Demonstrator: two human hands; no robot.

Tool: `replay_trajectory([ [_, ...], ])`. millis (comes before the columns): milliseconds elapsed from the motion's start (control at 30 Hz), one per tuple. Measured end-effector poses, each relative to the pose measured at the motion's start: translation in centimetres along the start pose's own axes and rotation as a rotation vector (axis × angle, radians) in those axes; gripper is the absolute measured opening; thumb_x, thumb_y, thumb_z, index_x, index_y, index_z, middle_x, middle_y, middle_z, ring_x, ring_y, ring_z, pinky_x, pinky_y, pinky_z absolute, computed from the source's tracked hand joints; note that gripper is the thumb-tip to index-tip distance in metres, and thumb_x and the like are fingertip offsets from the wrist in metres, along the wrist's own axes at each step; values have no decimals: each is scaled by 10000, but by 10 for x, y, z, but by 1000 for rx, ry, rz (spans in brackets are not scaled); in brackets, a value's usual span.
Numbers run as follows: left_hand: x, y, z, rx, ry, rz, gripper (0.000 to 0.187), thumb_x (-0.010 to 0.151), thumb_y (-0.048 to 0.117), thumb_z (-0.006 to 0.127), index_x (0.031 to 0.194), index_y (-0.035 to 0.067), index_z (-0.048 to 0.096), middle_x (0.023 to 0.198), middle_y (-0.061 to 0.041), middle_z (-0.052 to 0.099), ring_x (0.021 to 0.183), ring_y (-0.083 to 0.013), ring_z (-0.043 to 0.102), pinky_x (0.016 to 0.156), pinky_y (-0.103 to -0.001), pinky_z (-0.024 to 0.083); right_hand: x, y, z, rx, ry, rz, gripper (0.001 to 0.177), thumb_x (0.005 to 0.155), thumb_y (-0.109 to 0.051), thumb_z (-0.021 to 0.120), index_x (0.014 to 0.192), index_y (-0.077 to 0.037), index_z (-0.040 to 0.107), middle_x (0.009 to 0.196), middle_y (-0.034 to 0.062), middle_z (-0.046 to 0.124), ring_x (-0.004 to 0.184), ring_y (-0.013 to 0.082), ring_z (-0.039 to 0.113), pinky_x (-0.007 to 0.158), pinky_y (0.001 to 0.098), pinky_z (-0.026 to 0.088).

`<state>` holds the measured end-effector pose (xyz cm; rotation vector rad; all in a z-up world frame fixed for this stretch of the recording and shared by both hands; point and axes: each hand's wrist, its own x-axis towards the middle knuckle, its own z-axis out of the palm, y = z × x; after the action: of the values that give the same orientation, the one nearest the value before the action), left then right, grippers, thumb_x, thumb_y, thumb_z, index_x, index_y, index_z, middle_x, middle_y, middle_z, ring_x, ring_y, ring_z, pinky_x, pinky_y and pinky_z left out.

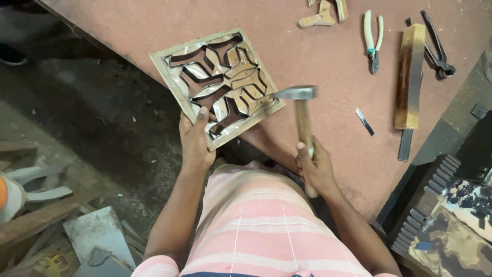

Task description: The person uses a hammer to strike a wooden block containing a carved pattern, repeatedly tapping along the edges to loosen and remove carved pieces. The person removes the separated pieces by hand and places them on the table.

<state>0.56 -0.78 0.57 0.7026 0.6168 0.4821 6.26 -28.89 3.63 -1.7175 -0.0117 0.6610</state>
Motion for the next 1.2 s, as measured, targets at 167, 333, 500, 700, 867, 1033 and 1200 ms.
replay_trajectory([
  [167,1,3,14,37,-8,33,227,997,78,640,1192,82,526,897,-38,594,785,-129,607,708,-306,560,-3,-5,-9,146,40,43,247,1042,-324,515,1042,-78,487,615,-9,483,431,78,469,357,261,393],
  [333,-7,-1,9,56,18,58,193,1024,49,622,1184,63,516,940,-25,588,815,-124,611,728,-297,565,-17,6,-6,152,40,-244,262,1099,-321,502,1018,-72,516,667,-19,503,491,76,492,422,253,414],
  [500,2,-1,17,69,21,24,185,1023,72,612,1176,68,509,892,-24,570,780,-118,593,697,-309,557,-4,3,0,5,-6,113,276,1031,-339,543,1013,-65,513,605,1,463,429,92,426,366,261,360],
  [700,-1,-6,14,70,8,37,210,1026,86,629,1196,63,509,910,-48,593,801,-127,598,707,-286,524,-16,2,-25,296,29,-310,320,1105,-371,500,1034,-60,495,660,-15,517,487,79,513,421,251,436],
  [867,0,-5,15,31,23,5,217,1016,100,631,1188,55,506,897,-54,593,791,-138,608,727,-308,569,-1,17,-2,-52,-5,-83,268,1037,-331,550,1042,-65,577,649,9,536,477,76,506,406,257,421],
  [1033,4,4,11,83,-19,-33,252,1008,120,634,1228,80,516,955,-31,591,816,-124,597,680,-310,532,-6,6,-9,-12,-18,48,239,1013,-301,578,1045,-65,563,619,6,515,448,71,474,376,253,379],
  [1200,14,15,4,90,-88,66,288,1039,140,630,1280,28,517,1086,-43,621,993,-132,617,895,-311,557,-9,-9,-18,99,29,-40,227,1027,-274,583,1002,-59,515,621,-4,501,438,77,478,368,255,395],
])
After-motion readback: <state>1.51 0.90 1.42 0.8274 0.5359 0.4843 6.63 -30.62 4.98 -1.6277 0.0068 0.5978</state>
